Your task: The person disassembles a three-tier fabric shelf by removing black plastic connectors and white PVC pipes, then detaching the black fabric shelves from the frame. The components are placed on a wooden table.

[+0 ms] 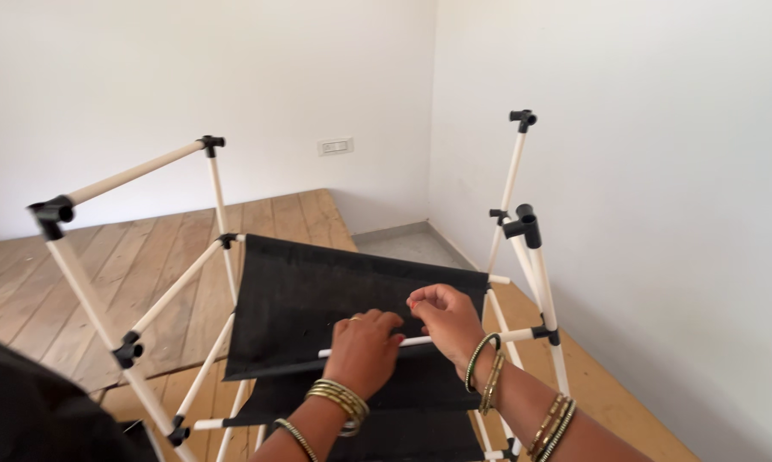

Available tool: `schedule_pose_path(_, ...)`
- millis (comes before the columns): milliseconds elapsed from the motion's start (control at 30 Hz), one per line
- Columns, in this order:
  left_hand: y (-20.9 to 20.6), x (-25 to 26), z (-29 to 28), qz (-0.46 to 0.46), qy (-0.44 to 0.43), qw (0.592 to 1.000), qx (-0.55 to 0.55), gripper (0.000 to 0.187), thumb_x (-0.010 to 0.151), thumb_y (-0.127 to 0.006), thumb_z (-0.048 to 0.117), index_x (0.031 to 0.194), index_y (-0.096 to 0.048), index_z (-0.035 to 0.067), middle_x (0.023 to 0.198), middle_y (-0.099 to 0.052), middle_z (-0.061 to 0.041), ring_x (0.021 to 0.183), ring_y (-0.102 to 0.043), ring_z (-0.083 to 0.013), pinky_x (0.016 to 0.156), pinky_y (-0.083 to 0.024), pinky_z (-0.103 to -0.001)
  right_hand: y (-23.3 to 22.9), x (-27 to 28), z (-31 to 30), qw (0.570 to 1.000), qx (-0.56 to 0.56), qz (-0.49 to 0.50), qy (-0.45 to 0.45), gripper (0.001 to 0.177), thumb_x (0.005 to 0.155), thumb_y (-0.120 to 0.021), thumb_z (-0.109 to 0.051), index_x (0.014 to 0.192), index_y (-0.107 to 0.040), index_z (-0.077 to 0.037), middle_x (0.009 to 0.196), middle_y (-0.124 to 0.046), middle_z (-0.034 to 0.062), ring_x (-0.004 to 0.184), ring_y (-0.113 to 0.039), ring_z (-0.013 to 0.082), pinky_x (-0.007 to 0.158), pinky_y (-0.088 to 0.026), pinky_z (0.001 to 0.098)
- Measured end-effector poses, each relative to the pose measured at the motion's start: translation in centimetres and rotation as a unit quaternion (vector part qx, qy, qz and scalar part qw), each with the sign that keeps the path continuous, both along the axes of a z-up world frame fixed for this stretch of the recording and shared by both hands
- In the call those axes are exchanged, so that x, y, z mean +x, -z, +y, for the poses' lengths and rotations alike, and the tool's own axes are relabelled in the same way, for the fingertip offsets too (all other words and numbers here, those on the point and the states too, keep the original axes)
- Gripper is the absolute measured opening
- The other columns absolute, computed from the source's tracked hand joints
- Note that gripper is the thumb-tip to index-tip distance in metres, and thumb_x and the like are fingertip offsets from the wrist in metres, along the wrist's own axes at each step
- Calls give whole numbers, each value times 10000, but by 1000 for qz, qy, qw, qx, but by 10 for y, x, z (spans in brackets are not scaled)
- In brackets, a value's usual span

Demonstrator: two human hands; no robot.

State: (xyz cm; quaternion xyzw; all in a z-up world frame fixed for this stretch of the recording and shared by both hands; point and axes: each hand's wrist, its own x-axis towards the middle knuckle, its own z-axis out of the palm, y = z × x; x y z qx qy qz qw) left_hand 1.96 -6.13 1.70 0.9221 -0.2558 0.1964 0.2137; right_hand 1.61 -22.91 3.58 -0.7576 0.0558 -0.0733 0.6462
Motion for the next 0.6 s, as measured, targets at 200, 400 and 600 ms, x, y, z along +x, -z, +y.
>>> schedule_pose_path(200,-30,14,-46,6,73,997,-36,201,916,-663,227,1096,-685,141,1031,-687,-39,1007,-641,-260,911,-421,-459,-38,-11,-28,989,-49,-135,19,191,908,-648,-141,1049,-710,-27,1017,-777,63,957,-726,105,833,-578,272)
schedule_pose_path(400,-63,27,-70,-27,136,984,-109,184,911,-661,231,1054,-700,121,1014,-707,-41,1007,-655,-260,912,-426,-450,-63,-46,-52,970,-85,-216,77,164,902,-672,-138,1018,-720,-32,938,-783,63,786,-735,99,679,-595,245)
schedule_pose_path(600,-60,24,-83,-4,162,983,-89,193,915,-647,236,1057,-700,116,1026,-705,-62,1000,-654,-280,896,-435,-468,-62,-69,-74,924,-161,-258,233,234,879,-809,-160,859,-651,12,676,-625,81,565,-505,109,494,-408,278)
